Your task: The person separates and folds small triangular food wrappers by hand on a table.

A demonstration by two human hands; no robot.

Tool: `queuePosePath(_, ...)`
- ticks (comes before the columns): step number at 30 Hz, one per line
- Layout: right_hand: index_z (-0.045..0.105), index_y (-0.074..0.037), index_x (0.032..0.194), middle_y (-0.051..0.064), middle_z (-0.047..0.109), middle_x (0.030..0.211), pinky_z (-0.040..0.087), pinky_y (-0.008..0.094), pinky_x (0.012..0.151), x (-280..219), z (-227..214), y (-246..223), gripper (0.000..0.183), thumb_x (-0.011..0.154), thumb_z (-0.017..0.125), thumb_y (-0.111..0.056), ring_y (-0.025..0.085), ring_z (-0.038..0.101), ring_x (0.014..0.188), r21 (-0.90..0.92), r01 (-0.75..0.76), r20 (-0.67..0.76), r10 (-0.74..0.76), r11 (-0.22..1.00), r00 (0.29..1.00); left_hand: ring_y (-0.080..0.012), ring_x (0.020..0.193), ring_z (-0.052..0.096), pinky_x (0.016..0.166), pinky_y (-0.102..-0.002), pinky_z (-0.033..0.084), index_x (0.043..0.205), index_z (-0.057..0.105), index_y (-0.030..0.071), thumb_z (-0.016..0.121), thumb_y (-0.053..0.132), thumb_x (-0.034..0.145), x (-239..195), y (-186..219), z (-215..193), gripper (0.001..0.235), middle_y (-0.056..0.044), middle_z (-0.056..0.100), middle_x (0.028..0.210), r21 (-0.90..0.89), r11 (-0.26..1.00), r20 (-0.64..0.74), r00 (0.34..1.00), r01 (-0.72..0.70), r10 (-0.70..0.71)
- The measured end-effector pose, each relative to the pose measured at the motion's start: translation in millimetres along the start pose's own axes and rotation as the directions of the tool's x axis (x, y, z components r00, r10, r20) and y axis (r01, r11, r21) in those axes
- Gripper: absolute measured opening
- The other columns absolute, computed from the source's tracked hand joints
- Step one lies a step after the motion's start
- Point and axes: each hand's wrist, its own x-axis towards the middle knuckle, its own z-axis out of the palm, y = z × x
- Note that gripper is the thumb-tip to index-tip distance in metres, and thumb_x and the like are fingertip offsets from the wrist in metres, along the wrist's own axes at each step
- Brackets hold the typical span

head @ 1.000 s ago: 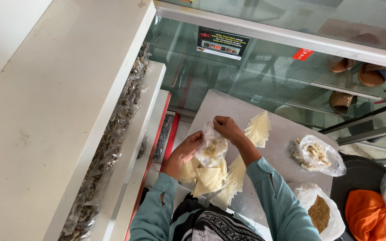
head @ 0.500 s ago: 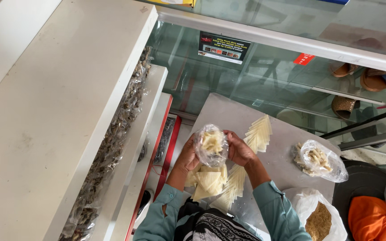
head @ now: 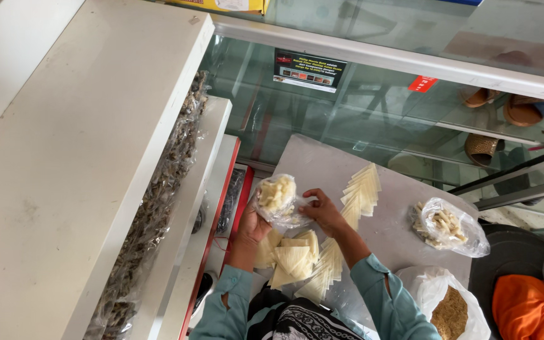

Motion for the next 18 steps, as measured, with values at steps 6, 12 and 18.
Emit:
queuePosePath(6,0.053,-0.011,0.125,0.004,0.061,0.093,0.047,0.028,0.069,8.5,-24.3,-9.7,0.04,0.091,0.073,-0.003,0.012,0.056,0.081,0.149,0.103,-0.036,-0.099,0.983,0.994,-0.0162,0.11,0.068,0.092,-0.037,0.06,0.137,0.058,0.016,0.067,0.018,0.096,32.3,18.0,-14.5,0.042,-0.001,0.069,0.122,0.478,0.878,-0.054,0.998,0.007,0.022)
queuePosePath(12,0.057,-0.014,0.125,0.011,0.065,0.104,0.052,0.032,0.083,9.2,-6.7,9.5,0.034,0.094,0.064,-0.005,0.017,0.065,0.088,-0.422,0.224,-0.233,-0.344,0.878,0.91,-0.0124,0.107,0.065,0.09,-0.027,0.055,0.135,0.06,0.006,0.069,0.008,0.096,78.5,6.2,-28.4,0.039,-0.004,0.069,0.121,0.888,0.449,0.048,0.992,-0.094,0.114)
queuePosePath(18,0.064,-0.028,0.135,0.013,0.055,0.124,0.042,0.047,0.101,-22.1,27.6,11.2,0.053,0.092,0.059,0.001,0.033,0.052,0.113,-0.911,0.254,-0.06,-0.712,0.326,0.699,-0.0102,0.103,0.066,0.089,-0.025,0.056,0.132,0.063,0.002,0.069,0.006,0.096,90.3,13.0,-27.6,0.037,-0.005,0.072,0.118,0.917,0.303,0.245,0.966,-0.258,0.082)
